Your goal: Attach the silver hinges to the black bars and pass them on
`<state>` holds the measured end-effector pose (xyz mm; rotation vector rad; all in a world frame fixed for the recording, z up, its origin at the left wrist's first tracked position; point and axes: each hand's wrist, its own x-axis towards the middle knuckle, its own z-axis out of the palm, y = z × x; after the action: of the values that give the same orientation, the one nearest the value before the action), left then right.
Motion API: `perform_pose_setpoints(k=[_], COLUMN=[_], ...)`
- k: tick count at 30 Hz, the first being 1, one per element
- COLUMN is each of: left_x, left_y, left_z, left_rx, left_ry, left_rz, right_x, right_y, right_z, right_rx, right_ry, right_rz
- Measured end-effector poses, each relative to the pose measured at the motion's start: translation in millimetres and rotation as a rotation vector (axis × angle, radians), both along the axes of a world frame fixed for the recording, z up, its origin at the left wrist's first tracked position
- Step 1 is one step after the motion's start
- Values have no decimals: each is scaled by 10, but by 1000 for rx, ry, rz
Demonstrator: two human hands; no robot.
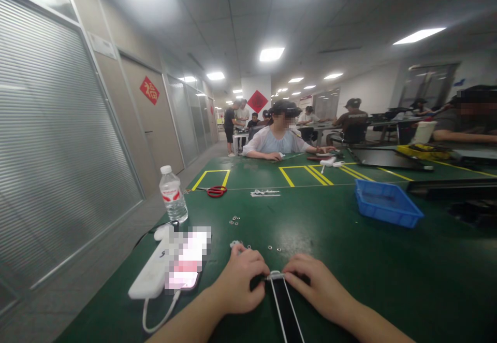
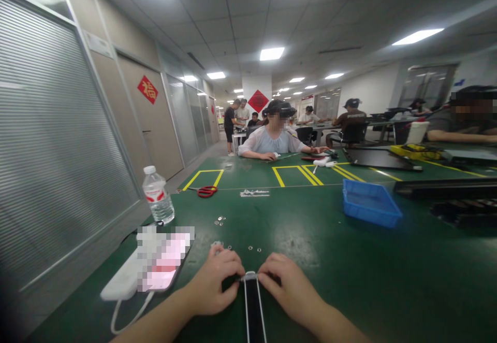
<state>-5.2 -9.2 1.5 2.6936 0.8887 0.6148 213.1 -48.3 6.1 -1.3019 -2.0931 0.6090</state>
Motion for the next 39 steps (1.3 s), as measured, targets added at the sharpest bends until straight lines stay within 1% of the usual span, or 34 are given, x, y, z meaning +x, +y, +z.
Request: perform_pose_setpoints(k=[7,17,22,29,39], left_x=[-1,3,10,13,15], left_y=[8,4,2,9,14], left_z=[-6,-2,2,-4,14], left_rx=[-1,4,21,23,23], left_ry=[-13,-18,-42,-48,-42], left_rz=[-12,-8,-21,-32,-40], right_x=[-4,9,10,26,47], right_y=[-51,12,3,2,23], right_z=[20,-34,-18,-10,-56], right_rx=[-15,-20,-22,-50,-18], right_ry=[-3,21,39,18,-26], right_rz=[-36,-5,29,-20,23])
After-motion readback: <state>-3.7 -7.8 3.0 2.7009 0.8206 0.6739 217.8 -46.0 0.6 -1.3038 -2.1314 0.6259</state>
